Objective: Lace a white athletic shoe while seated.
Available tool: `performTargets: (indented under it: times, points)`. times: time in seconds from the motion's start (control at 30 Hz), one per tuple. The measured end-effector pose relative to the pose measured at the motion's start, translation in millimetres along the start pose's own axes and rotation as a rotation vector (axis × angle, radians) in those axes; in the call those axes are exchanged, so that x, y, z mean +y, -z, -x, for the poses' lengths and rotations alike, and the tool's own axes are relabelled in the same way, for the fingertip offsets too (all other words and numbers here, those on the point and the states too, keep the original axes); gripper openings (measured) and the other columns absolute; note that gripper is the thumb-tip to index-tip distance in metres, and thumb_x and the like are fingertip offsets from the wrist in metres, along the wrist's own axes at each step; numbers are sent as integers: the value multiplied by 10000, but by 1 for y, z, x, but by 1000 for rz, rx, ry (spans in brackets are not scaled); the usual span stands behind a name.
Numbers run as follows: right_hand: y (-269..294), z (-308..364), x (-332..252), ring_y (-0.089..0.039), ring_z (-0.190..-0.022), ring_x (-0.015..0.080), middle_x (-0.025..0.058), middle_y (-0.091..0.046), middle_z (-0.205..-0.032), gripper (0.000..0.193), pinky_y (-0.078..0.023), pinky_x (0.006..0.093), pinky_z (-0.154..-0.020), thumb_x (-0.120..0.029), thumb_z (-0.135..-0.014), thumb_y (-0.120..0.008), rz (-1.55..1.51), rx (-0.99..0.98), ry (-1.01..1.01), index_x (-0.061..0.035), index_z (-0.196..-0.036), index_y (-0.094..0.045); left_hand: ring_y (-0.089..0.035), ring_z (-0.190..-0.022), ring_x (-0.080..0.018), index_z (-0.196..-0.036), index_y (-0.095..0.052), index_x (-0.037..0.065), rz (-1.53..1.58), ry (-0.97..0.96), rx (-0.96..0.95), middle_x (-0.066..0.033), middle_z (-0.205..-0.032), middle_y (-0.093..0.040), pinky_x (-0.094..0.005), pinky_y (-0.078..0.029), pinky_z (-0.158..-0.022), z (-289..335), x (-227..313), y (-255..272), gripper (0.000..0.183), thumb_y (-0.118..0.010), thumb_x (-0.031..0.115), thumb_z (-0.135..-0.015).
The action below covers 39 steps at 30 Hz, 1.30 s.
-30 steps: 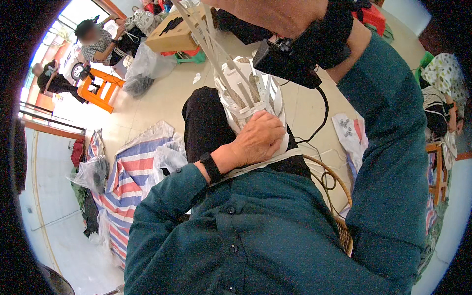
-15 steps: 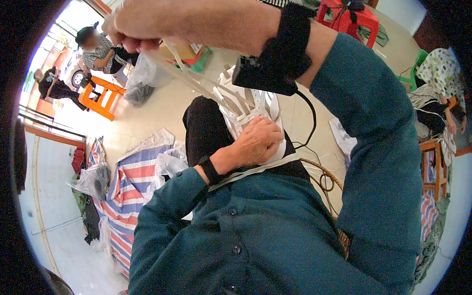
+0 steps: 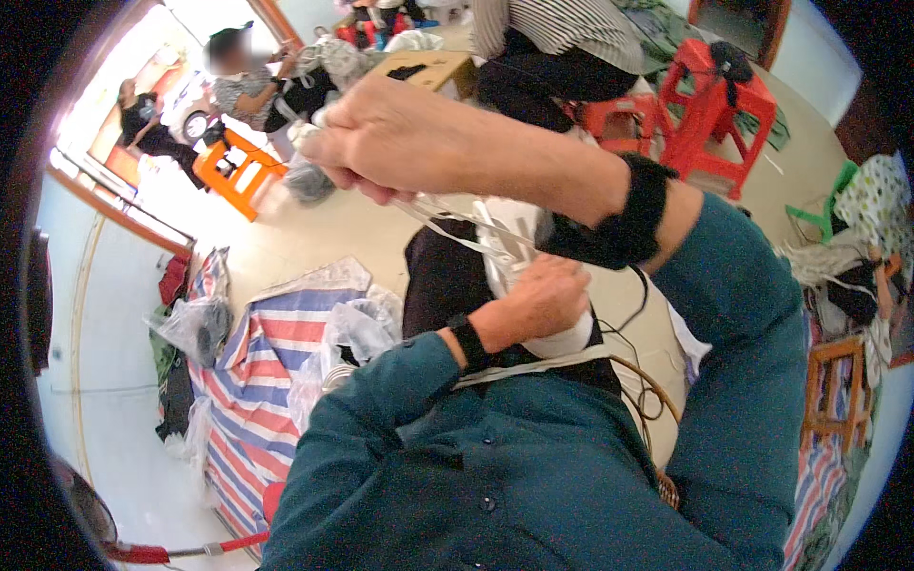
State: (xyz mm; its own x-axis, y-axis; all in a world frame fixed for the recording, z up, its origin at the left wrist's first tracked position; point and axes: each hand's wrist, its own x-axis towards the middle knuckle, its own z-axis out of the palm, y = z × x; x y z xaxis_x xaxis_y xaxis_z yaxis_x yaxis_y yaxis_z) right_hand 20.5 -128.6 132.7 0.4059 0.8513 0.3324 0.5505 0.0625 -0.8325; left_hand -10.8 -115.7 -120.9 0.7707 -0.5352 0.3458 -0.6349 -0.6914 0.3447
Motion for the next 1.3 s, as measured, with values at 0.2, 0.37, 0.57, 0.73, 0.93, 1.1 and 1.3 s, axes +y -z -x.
performTargets:
  times: [0.2, 0.37, 0.57, 0.73, 0.93, 1.1, 1.3]
  points:
    - [-46, 9, -16, -537, -482, 270, 150, -548, -541, 440, -435, 398, -511, -286, -977, -502, -10, -133, 180, 0, -649, -569, -531, -1124, -401, -882, -672, 24, -102, -34, 122, -279, -1100, -604, -487, -320, -1072, 16, -15, -29, 228, -591, 209, -776]
    - [-82, 16, -29, -540, -599, 400, 221, -536, -615, 406, -417, 467, -567, -257, -965, -516, -18, -151, 298, 25, -676, -545, -535, -1115, -394, -919, -654, 21, -60, -8, 89, -264, -1099, -602, -486, -339, -1044, 31, -18, -21, 233, -585, 199, -785]
    - [-81, 24, -38, -515, -496, 234, 125, -538, -563, 398, -416, 364, -516, -259, -993, -521, -8, -137, 227, 15, -709, -572, -540, -1104, -386, -964, -631, 18, -16, -37, 83, -246, -1097, -601, -486, -362, -1009, 35, -12, -7, 244, -578, 188, -796]
    - [-64, 21, -39, -510, -520, 217, 104, -525, -555, 412, -399, 371, -520, -282, -977, -522, -155, -83, 32, 6, -688, -578, -544, -1095, -379, -1001, -612, 16, 22, -83, 71, -230, -1096, -600, -485, -381, -980, 30, -8, 2, 258, -572, 179, -805]
    - [-33, 24, -30, -434, -464, 41, -18, -479, -499, 426, -317, 241, -421, -313, -996, -519, -202, -42, -70, -33, -683, -588, -550, -1084, -370, -1046, -590, 13, 123, -145, 62, -212, -1094, -598, -485, -404, -945, 20, 2, 19, 278, -565, 167, -816]
    - [-13, 23, -30, -438, -454, 25, -41, -487, -498, 378, -313, 230, -410, -303, -979, -560, -166, 76, 11, -39, -719, -634, -569, -1056, -337, -974, -610, 5, 125, -186, 181, -179, -1077, -606, -452, -437, -930, 27, 10, 44, 192, -589, 73, -797]
    - [24, 20, -31, -366, -456, 8, -52, -439, -521, 343, -264, 199, -437, -312, -994, -534, -45, 247, 99, -53, -792, -632, -654, -822, -341, -940, -655, 4, 283, -14, 421, -174, -901, -660, -373, -544, -711, 70, -10, 82, 194, -598, -54, -763]
